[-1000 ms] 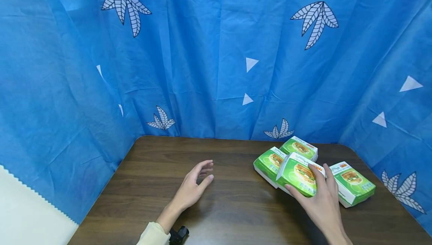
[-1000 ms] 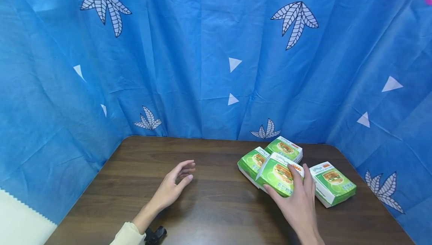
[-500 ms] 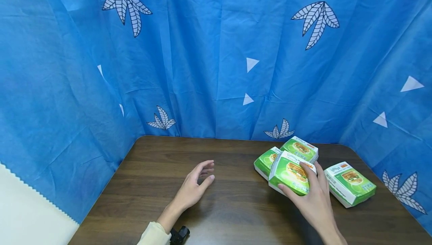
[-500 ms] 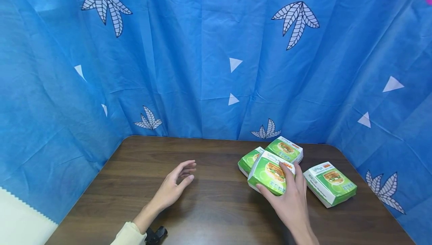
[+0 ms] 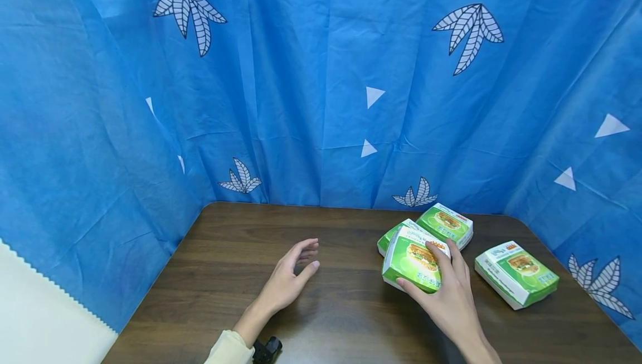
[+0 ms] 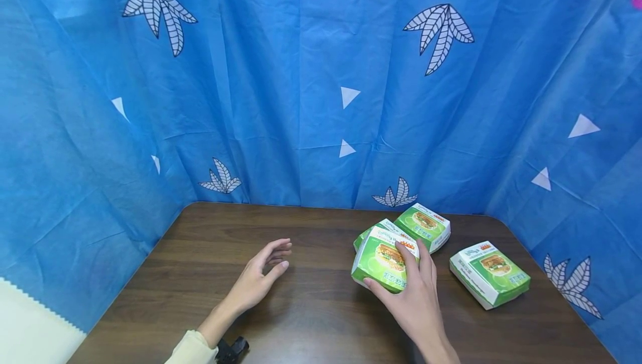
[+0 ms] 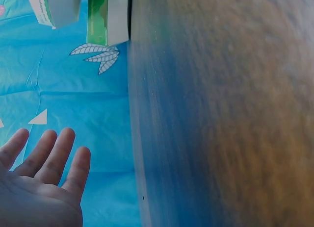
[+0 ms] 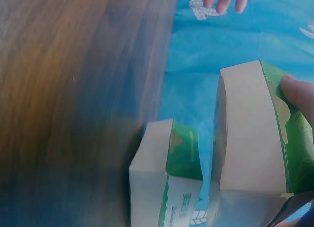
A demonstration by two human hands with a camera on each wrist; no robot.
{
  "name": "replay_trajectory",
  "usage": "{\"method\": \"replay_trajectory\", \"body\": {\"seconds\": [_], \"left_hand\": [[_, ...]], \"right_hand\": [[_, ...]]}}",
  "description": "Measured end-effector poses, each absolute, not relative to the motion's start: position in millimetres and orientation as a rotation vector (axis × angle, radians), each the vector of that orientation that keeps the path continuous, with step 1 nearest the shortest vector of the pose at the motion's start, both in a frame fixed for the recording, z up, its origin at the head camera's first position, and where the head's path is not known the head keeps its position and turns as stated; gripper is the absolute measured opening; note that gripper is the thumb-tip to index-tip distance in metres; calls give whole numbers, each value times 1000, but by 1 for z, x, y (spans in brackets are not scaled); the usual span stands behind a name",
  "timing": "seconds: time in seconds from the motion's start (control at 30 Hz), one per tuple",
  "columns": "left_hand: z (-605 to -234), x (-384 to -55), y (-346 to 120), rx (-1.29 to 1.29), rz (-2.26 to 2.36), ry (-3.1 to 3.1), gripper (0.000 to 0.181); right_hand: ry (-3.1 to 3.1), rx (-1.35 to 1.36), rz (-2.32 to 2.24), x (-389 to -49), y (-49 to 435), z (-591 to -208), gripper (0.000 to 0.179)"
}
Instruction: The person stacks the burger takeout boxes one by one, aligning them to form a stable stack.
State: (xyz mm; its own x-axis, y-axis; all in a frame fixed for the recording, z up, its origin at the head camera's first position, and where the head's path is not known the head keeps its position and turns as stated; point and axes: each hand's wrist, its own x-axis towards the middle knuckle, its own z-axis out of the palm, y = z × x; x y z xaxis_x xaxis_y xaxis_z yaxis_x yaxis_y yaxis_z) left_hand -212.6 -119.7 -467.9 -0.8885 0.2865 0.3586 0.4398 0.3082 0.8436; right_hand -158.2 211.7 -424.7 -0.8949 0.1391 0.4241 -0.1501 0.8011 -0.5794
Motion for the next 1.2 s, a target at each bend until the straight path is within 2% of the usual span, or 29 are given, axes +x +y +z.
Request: {"method": "replay_trajectory", "body": {"seconds": [1.2], "left_hand": [[-467,-210,-117,-770,-1592,-2405,51]], "right_hand": [[-2575,212,871,-157,166,-433,93]]}}
